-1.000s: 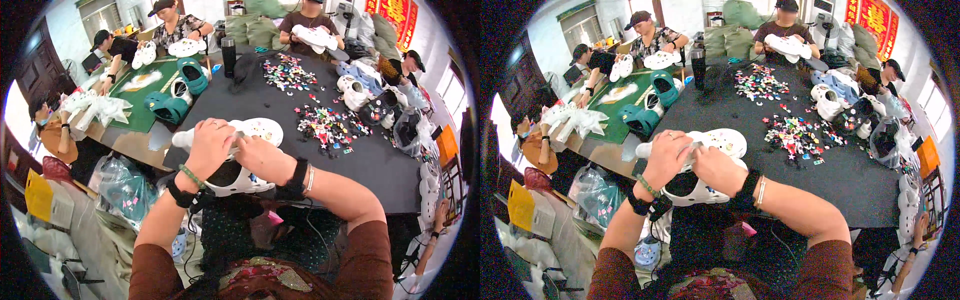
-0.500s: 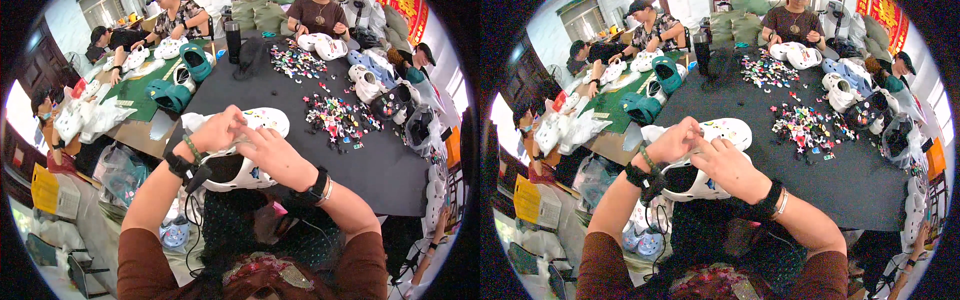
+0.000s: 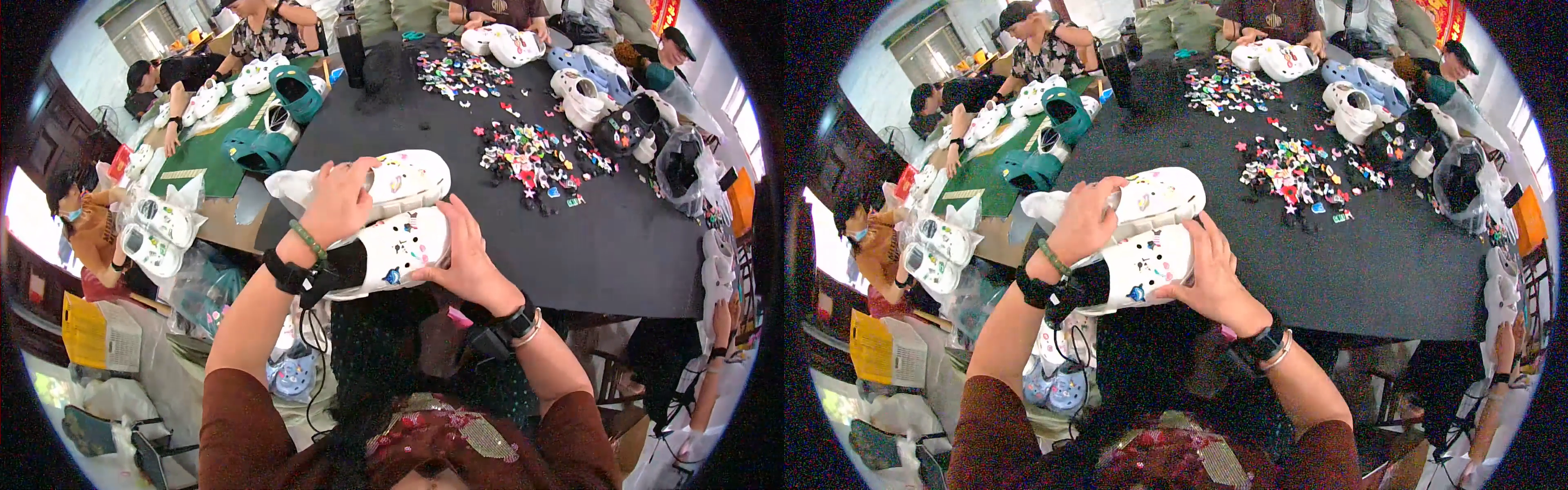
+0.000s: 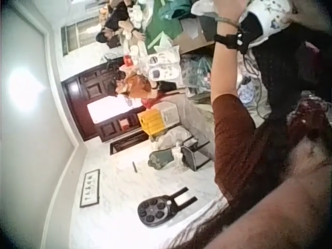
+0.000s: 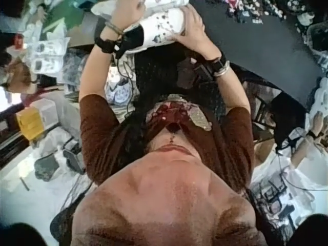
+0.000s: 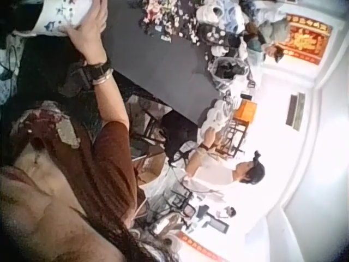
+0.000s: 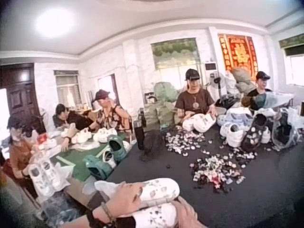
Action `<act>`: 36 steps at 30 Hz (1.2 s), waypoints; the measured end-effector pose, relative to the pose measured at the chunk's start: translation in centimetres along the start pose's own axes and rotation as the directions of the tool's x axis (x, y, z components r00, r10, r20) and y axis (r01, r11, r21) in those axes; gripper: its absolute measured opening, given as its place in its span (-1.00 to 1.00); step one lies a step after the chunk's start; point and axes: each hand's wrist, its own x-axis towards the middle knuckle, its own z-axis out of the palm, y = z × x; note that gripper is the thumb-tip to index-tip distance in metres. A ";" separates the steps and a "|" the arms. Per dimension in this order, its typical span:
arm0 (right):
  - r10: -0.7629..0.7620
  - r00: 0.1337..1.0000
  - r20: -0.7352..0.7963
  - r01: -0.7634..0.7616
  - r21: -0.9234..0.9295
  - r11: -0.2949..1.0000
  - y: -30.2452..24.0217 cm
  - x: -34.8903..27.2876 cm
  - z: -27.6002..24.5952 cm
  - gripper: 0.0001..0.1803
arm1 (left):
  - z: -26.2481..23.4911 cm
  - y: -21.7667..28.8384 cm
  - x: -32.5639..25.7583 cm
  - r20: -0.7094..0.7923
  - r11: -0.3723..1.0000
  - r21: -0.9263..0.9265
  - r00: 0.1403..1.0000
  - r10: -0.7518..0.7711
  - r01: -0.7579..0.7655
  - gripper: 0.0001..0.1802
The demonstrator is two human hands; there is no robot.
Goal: Apply decorative charms (Jibbitz) to clog-style shoes and organize them into bags.
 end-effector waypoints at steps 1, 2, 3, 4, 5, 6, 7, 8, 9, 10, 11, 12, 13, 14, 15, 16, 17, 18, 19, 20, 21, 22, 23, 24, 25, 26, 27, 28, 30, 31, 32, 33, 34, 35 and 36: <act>-0.005 1.000 0.005 0.005 -0.006 1.000 0.0 -0.2 -0.1 0.17 | 0.1 0.6 -0.2 -0.047 0.987 0.158 0.999 0.020 -0.012 -0.42; -0.001 1.000 0.007 0.001 0.001 1.000 0.0 -0.2 -0.2 0.17 | 0.3 1.0 -0.3 -0.111 0.996 0.091 0.994 0.002 0.008 -0.45; -0.021 1.000 0.019 0.020 0.050 0.999 0.2 -0.2 -0.3 0.17 | 0.2 1.8 -0.2 -0.103 0.996 0.091 0.995 0.002 0.007 -0.45; -0.044 0.999 0.031 0.040 0.100 0.994 0.3 -0.1 -0.3 0.17 | -0.1 2.5 -0.4 -0.226 0.972 0.234 0.972 0.061 -0.007 -0.48; -0.041 0.999 0.032 0.037 0.105 0.994 0.2 0.1 -0.3 0.17 | -0.6 3.4 -0.5 -0.335 0.927 0.374 0.932 0.136 -0.001 -0.50; -0.023 1.000 0.020 0.020 0.137 0.990 0.5 0.0 -0.5 0.17 | -0.9 4.4 -0.5 -0.366 0.928 0.372 0.923 0.121 0.026 -0.63; -0.018 1.000 0.012 0.015 0.179 0.984 0.4 0.1 -0.4 0.18 | -1.4 4.8 -1.2 -0.361 0.927 0.375 0.925 0.118 0.028 -0.63; -0.017 1.000 0.015 0.014 0.185 0.983 0.4 0.2 -0.4 0.18 | -1.9 5.0 -1.9 -0.352 0.963 0.249 0.936 -0.008 0.102 -0.68; 0.012 1.000 0.013 -0.014 0.205 0.979 0.2 0.4 -0.4 0.17 | -2.6 5.6 -2.7 -0.332 0.975 0.125 0.934 -0.132 0.182 -0.73; 0.047 0.999 0.009 -0.048 0.220 0.974 0.4 0.4 -0.5 0.17 | -3.1 6.9 -3.2 -0.313 0.975 0.067 0.932 -0.181 0.212 -0.90; 0.049 0.999 0.010 -0.050 0.221 0.974 0.6 0.3 -0.4 0.17 | -3.0 7.5 -3.9 -0.311 0.975 0.066 0.933 -0.182 0.213 -0.90; 0.077 0.997 0.000 -0.075 0.239 0.968 0.8 0.2 -0.3 0.17 | -2.9 8.1 -4.8 -0.190 0.953 -0.069 0.934 -0.303 0.295 -0.90; 0.102 0.995 -0.007 -0.096 0.261 0.961 0.9 0.3 -0.1 0.16 | -2.9 8.5 -5.6 -0.055 0.902 -0.188 0.913 -0.405 0.389 -0.85; 0.098 0.995 -0.005 -0.093 0.265 0.960 1.0 0.3 0.0 0.16 | -2.1 8.3 -6.6 -0.021 0.868 -0.291 0.905 -0.425 0.401 -0.74; 0.095 0.995 -0.019 -0.087 0.265 0.960 1.1 0.3 0.2 0.16 | -2.2 9.0 -6.9 0.112 0.816 -0.293 0.866 -0.488 0.498 -0.70; 0.093 0.995 -0.034 -0.081 0.265 0.961 1.2 0.2 0.3 0.15 | -1.8 8.9 -6.9 0.151 0.774 -0.391 0.864 -0.480 0.498 -0.70; 0.094 0.995 -0.032 -0.082 0.264 0.961 1.0 0.2 0.2 0.15 | -1.2 8.6 -6.8 0.188 0.721 -0.486 0.864 -0.467 0.495 -0.70; 0.074 0.997 -0.039 -0.061 0.254 0.965 0.7 0.2 0.1 0.15 | -0.6 8.2 -6.6 0.185 0.719 -0.487 0.863 -0.471 0.497 -0.70; 0.051 0.998 -0.045 -0.038 0.247 0.968 0.4 0.2 0.0 0.15 | 0.0 7.8 -6.1 0.374 0.285 -0.773 0.770 -0.516 0.567 -0.67; 0.044 0.998 -0.041 -0.033 0.248 0.968 0.4 0.0 0.1 0.15 | 0.3 7.6 -5.6 0.561 -0.235 -0.825 0.697 -0.446 0.514 -0.62; 0.024 0.997 -0.076 -0.005 0.234 0.972 0.4 -0.3 0.3 0.15 | 0.6 7.9 -5.1 0.558 -0.234 -0.828 0.700 -0.447 0.510 -0.62; 0.003 0.994 -0.111 0.021 0.218 0.976 0.5 -0.4 0.3 0.15 | 0.9 8.3 -4.5 0.547 -0.331 -0.836 0.711 -0.442 0.437 -0.59; -0.001 0.994 -0.111 0.025 0.215 0.976 0.5 -0.3 0.1 0.15 | 0.9 8.6 -4.1 0.535 -0.423 -0.832 0.722 -0.438 0.359 -0.56; 0.013 0.993 -0.120 0.014 0.220 0.975 0.7 -0.4 0.0 0.14 | 0.6 8.9 -3.7 0.549 -0.449 -0.817 0.727 -0.412 0.362 -0.57; 0.027 0.991 -0.128 0.003 0.225 0.974 0.9 -0.5 -0.2 0.14 | 0.9 8.8 -3.6 0.550 -0.451 -0.815 0.729 -0.407 0.363 -0.57; 0.030 0.991 -0.130 0.000 0.220 0.975 1.2 -0.4 -0.6 0.14 | 1.2 8.7 -3.5 0.515 -0.369 -0.847 0.762 -0.393 0.382 -0.57; -0.011 0.987 -0.158 0.042 0.191 0.981 1.5 -0.1 -1.0 0.14 | 1.5 8.6 -3.6 0.477 -0.283 -0.875 0.793 -0.378 0.392 -0.57; -0.052 0.981 -0.185 0.082 0.161 0.983 1.6 0.0 -1.4 0.14 | 2.2 8.9 -3.3 0.439 -0.254 -0.897 0.784 -0.439 0.360 -0.58; -0.046 0.985 -0.167 0.064 0.104 0.992 1.8 0.1 -2.1 0.13 | 2.8 9.0 -2.6 0.429 -0.231 -0.903 0.787 -0.443 0.362 -0.58; -0.040 0.988 -0.152 0.048 0.049 0.998 1.9 0.1 -2.3 0.13 | 3.0 9.0 -2.3 0.417 -0.205 -0.909 0.792 -0.446 0.363 -0.58; -0.011 0.992 -0.129 0.017 0.047 0.999 1.9 0.0 -2.4 0.13 | 3.1 9.0 -2.1 0.392 -0.173 -0.920 0.806 -0.444 0.352 -0.60; -0.005 0.991 -0.130 0.010 0.042 0.999 2.2 -0.1 -2.3 0.13 | 3.1 9.0 -1.9 0.397 -0.178 -0.918 0.807 -0.438 0.355 -0.60; -0.008 0.989 -0.145 0.020 0.083 0.996 2.5 -0.2 -2.0 0.13 | 3.0 8.9 -1.9 0.422 -0.208 -0.907 0.796 -0.434 0.367 -0.60; -0.012 0.987 -0.160 0.032 0.125 0.992 2.7 -0.2 -1.8 0.13 | 2.9 8.9 -1.8 0.446 -0.237 -0.895 0.785 -0.430 0.378 -0.61; -0.009 0.987 -0.158 0.029 0.126 0.992 2.6 -0.2 -1.5 0.13 | 3.3 8.8 -1.9 0.416 -0.230 -0.909 0.789 -0.453 0.347 -0.63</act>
